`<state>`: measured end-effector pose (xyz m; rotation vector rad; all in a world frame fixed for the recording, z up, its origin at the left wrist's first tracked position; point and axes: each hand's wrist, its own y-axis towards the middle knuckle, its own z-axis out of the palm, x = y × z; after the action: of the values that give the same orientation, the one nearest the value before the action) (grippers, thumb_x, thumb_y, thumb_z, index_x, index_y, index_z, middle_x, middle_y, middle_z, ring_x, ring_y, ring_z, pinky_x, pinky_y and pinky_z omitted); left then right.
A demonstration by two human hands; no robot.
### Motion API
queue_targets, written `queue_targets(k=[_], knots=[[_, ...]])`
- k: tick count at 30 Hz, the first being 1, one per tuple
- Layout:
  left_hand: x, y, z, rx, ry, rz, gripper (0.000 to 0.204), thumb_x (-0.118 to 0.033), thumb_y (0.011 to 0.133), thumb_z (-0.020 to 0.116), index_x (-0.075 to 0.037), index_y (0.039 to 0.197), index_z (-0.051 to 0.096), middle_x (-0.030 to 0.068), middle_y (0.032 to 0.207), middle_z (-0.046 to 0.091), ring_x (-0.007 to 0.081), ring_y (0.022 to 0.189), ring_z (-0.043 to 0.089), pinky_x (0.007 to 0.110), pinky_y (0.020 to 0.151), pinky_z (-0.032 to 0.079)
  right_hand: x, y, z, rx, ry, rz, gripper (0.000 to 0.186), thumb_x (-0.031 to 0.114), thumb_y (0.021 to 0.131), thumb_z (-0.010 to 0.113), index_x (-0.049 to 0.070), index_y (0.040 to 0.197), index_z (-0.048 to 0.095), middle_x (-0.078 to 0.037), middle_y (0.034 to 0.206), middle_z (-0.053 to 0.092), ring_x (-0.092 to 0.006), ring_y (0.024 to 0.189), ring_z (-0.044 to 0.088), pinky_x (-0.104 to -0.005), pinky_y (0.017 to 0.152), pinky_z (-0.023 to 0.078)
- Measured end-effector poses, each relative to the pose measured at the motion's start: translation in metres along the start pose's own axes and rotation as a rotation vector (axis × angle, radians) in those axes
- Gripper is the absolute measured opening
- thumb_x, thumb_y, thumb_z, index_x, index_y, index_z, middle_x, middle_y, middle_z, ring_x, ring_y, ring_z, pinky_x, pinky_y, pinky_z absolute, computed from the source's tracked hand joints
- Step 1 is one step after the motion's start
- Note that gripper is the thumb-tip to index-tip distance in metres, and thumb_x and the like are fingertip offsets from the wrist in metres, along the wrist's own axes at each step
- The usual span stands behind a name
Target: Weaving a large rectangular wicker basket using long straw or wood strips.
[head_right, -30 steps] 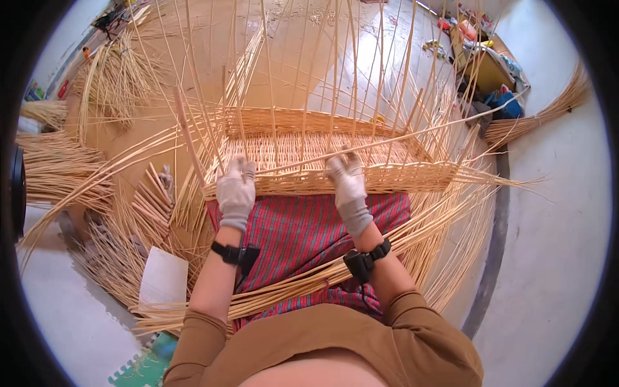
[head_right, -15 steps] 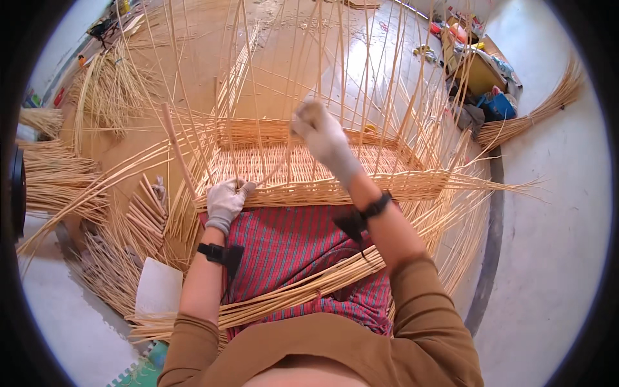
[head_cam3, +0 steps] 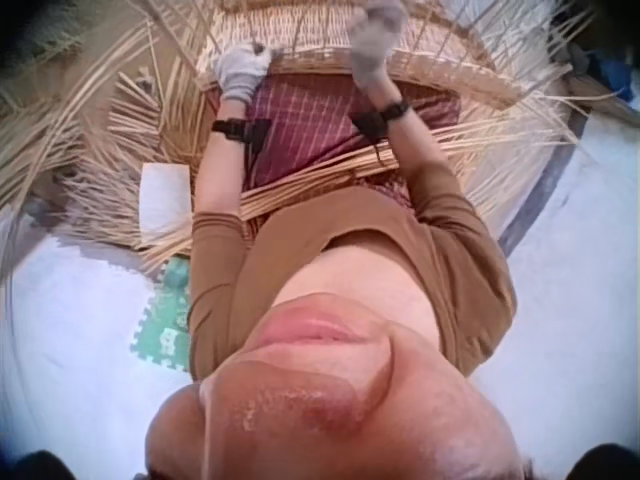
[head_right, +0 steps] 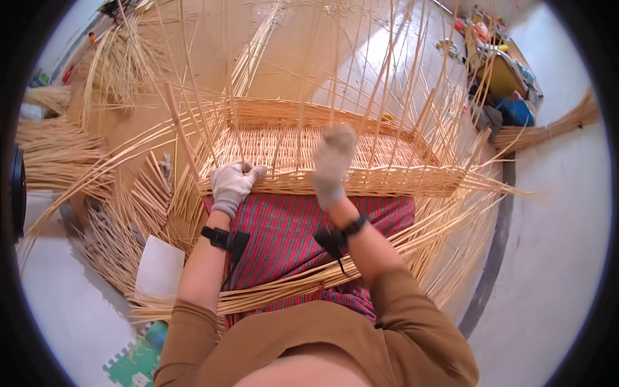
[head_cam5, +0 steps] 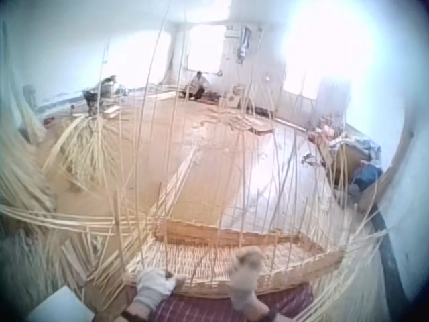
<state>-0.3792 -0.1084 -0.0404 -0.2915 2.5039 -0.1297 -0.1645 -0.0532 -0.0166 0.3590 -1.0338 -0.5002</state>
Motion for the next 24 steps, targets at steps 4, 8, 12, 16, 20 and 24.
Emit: queue_targets(k=[4,8,12,16,20,24], knots=[[-0.012,-0.005,0.0,-0.013,-0.064,0.043,0.068,-0.075,0.08,0.064,-0.008,0.085,0.073,0.0082,0.085,0.074,0.0261,0.083,0.069,0.037,0.086,0.05,0.019,-0.036,-0.053,-0.333,0.057,0.39,0.033,0.041,0.107,0.043,0.012,0.092,0.047,0.002,0.059,0.034,-0.0105,0.049,0.036,-0.0297,0.044,0.038],[-0.03,-0.007,0.011,-0.135,0.14,-0.068,0.078,-0.084,0.072,0.062,-0.008,0.089,0.073,0.011,0.09,0.074,0.0284,0.092,0.069,0.053,0.109,0.031,0.027,-0.042,-0.015,-0.494,-0.081,0.435,0.044,0.05,0.107,0.04,0.012,0.084,0.045,0.003,0.056,0.029,-0.0107,0.045,0.031,-0.0299,0.043,0.034],[-0.039,-0.002,0.015,-0.136,0.047,-0.216,0.074,-0.083,0.069,0.066,-0.01,0.079,0.07,0.0102,0.073,0.072,0.0304,0.079,0.068,0.051,0.109,0.031,0.047,-0.058,0.012,-0.429,-0.137,0.298,0.046,0.049,0.107,0.038,0.009,0.088,0.049,0.001,0.059,0.041,-0.0117,0.05,0.043,-0.0296,0.046,0.04],[-0.051,-0.011,-0.001,-0.267,0.067,-0.206,0.057,-0.07,0.075,0.072,-0.013,0.08,0.069,0.0104,0.072,0.071,0.0304,0.077,0.067,0.044,0.102,0.039,0.052,-0.041,-0.058,-0.248,0.062,0.444,0.027,0.033,0.105,0.052,0.008,0.097,0.056,-0.005,0.075,0.061,-0.0189,0.071,0.064,-0.034,0.069,0.054],[-0.073,-0.021,-0.005,-0.517,-0.205,0.136,0.035,-0.044,0.091,0.067,-0.009,0.095,0.067,0.0135,0.087,0.072,0.0321,0.077,0.068,0.043,0.092,0.049,0.057,-0.03,-0.147,-0.637,-0.105,0.508,0.016,0.015,0.103,0.056,0.015,0.116,0.048,-0.009,0.096,0.067,-0.0249,0.092,0.069,-0.0423,0.085,0.058],[-0.093,-0.004,0.021,0.099,-0.417,0.073,0.023,-0.025,0.098,0.065,-0.005,0.11,0.062,0.0113,0.093,0.071,0.0219,0.07,0.069,0.035,0.063,0.057,0.081,-0.023,-0.158,-0.231,-0.027,0.595,0.02,0.005,0.102,0.053,0.018,0.113,0.043,-0.009,0.101,0.066,-0.0235,0.092,0.069,-0.0383,0.077,0.06]])
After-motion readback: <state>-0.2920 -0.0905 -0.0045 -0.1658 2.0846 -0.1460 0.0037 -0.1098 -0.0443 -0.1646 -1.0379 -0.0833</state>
